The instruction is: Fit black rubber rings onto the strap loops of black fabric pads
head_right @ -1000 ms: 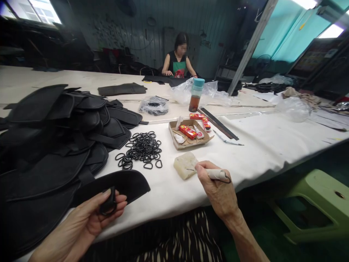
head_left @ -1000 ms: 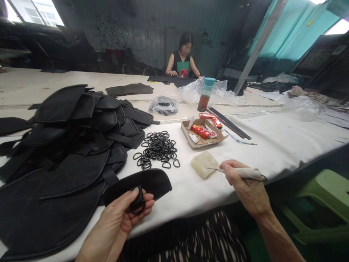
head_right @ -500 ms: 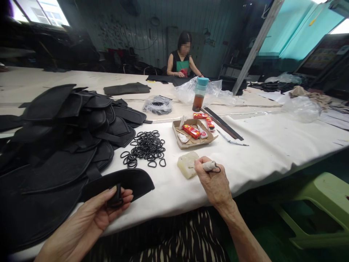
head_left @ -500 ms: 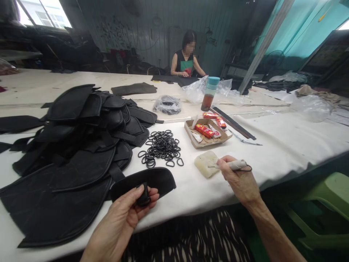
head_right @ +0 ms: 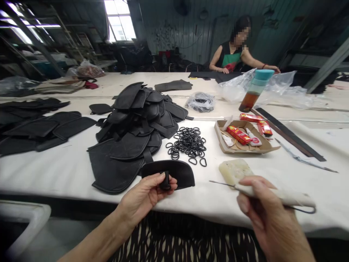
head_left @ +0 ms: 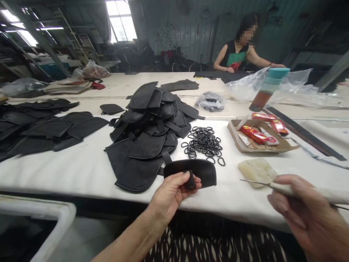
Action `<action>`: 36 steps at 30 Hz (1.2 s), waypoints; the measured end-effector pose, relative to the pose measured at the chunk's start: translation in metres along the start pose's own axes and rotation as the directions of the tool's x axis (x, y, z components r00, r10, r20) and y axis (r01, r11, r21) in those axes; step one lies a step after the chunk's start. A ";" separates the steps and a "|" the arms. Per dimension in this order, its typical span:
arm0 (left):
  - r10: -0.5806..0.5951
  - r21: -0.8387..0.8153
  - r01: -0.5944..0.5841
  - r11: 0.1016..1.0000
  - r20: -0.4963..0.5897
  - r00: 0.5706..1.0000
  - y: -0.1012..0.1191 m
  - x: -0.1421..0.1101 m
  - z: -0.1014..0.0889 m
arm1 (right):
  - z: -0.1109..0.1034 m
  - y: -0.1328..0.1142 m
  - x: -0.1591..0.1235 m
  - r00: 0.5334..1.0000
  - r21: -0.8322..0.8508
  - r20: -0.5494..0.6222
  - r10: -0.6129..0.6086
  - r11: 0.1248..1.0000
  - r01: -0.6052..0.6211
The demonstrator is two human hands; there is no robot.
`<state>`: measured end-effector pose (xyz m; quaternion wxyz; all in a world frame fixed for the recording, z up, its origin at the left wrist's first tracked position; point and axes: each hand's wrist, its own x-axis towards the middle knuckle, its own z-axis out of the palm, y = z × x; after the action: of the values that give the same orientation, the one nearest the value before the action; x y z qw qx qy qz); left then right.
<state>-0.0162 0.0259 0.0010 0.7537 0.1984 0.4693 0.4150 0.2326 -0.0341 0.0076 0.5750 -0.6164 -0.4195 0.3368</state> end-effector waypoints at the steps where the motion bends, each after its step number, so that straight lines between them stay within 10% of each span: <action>1: -0.003 -0.003 0.003 1.000 0.004 1.000 0.000 0.000 0.000 | 0.014 -0.002 -0.004 0.999 0.035 0.025 0.040 0.999 -0.041; 9: -0.037 -0.017 0.039 0.999 0.112 0.993 0.002 -0.001 -0.006 | 0.090 -0.005 -0.015 0.950 0.342 0.273 0.154 0.907 -0.245; 30: -0.010 -0.081 0.025 0.996 0.185 0.983 -0.001 0.001 -0.010 | 0.105 0.014 -0.016 0.937 0.239 0.340 0.086 0.955 -0.174; 36: 0.057 -0.091 -0.049 0.995 0.082 0.995 -0.006 -0.001 -0.005 | 0.092 0.002 -0.009 0.905 -0.021 0.425 -0.030 0.999 0.043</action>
<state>-0.0177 0.0217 -0.0050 0.7698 0.1943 0.4126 0.4466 0.1466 -0.0028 -0.0053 0.4670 -0.5287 -0.5511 0.4458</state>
